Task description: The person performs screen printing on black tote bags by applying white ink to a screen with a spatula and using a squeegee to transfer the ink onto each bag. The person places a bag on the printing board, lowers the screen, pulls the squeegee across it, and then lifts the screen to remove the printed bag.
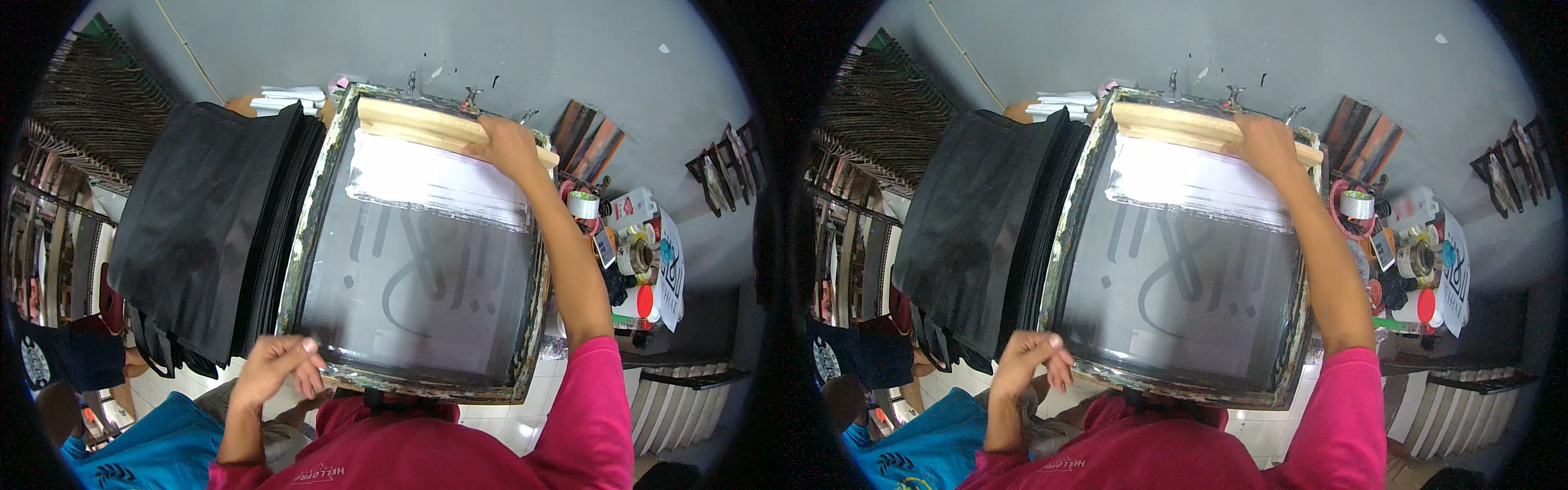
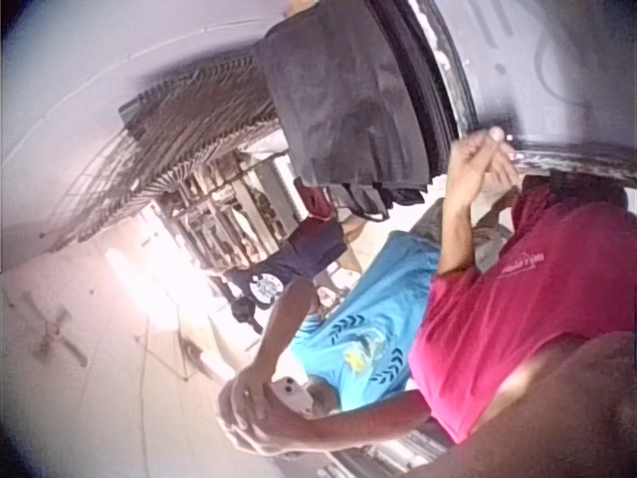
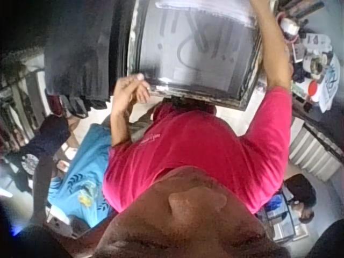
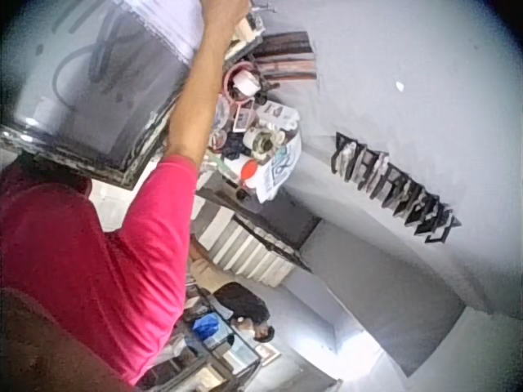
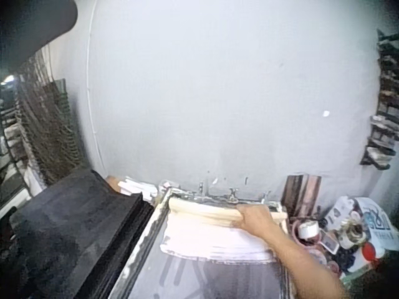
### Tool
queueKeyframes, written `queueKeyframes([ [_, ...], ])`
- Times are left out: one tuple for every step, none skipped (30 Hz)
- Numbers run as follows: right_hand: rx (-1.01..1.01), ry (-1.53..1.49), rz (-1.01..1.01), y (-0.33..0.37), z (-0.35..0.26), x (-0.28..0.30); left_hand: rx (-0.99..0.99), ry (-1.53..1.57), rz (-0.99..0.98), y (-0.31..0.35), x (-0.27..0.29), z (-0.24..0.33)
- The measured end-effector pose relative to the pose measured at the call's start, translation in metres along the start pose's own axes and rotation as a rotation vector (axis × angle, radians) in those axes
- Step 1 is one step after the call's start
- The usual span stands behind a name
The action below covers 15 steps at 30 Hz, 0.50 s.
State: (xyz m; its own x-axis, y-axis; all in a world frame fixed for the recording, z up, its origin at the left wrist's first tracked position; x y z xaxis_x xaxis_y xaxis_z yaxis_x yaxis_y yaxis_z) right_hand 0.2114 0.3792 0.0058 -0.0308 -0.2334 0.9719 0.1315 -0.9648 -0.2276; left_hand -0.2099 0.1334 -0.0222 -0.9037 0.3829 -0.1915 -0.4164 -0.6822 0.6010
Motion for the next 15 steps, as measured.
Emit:
queueKeyframes([
  [-0.044, -0.013, -0.042, -0.005, 0.002, 0.002, -0.061, -0.060, 0.049, -0.007, 0.003, 0.015],
  [-0.061, -0.015, -0.066, -0.009, 0.003, 0.006, -0.128, -0.078, 0.093, -0.015, 0.004, 0.035],
  [-0.080, -0.016, -0.090, -0.013, 0.005, 0.010, -0.247, -0.186, 0.119, -0.025, 0.007, 0.056],
  [-0.093, -0.025, -0.109, -0.019, 0.005, 0.011, -0.342, -0.215, 0.159, -0.034, 0.008, 0.078],
  [-0.112, -0.026, -0.040, -0.017, 0.018, 0.009, -0.487, -0.334, 0.141, -0.054, 0.005, 0.106],
  [-0.125, -0.016, -0.036, -0.019, 0.026, 0.006, -0.606, -0.421, 0.148, -0.077, -0.003, 0.136],
  [-0.137, -0.008, -0.028, -0.022, 0.032, 0.005, -0.697, -0.544, 0.210, -0.098, -0.014, 0.168],
  [-0.140, -0.007, -0.013, -0.026, 0.032, 0.006, -0.831, -0.662, 0.256, -0.119, -0.024, 0.196],
  [-0.126, 0.001, -0.003, -0.028, 0.031, 0.006, -1.004, -0.734, 0.283, -0.141, -0.034, 0.221],
  [-0.106, 0.004, 0.007, -0.031, 0.027, 0.004, -1.181, -0.849, 0.369, -0.164, -0.035, 0.239],
  [-0.093, 0.011, 0.011, -0.032, 0.025, 0.000, -1.344, -1.024, 0.376, -0.190, -0.044, 0.255],
  [-0.139, 0.020, -0.008, -0.033, 0.025, 0.001, -1.334, -1.082, 0.384, -0.219, -0.039, 0.265],
  [-0.190, 0.031, -0.033, -0.029, 0.028, 0.001, -1.320, -1.135, 0.385, -0.243, -0.036, 0.271],
  [-0.252, 0.049, -0.064, -0.020, 0.035, -0.001, -1.182, -1.170, 0.344, -0.267, -0.036, 0.274],
  [-0.260, 0.076, -0.062, -0.014, 0.033, -0.003, -1.042, -1.203, 0.307, -0.287, -0.034, 0.274],
])
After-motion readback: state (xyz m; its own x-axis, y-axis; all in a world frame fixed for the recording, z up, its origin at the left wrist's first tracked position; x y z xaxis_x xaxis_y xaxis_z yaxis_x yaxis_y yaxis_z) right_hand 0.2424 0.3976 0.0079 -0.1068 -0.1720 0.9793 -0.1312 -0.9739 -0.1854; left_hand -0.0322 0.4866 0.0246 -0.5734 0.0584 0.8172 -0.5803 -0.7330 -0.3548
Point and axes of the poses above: each hand's wrist, its own y-axis away from the middle knuckle, its own x-axis out of the back of the hand, z = x × y, the point moved 7 cm from there along -y, towards the middle knuckle, and after that the axes turned 8 degrees about y, right-handed, at the moved point
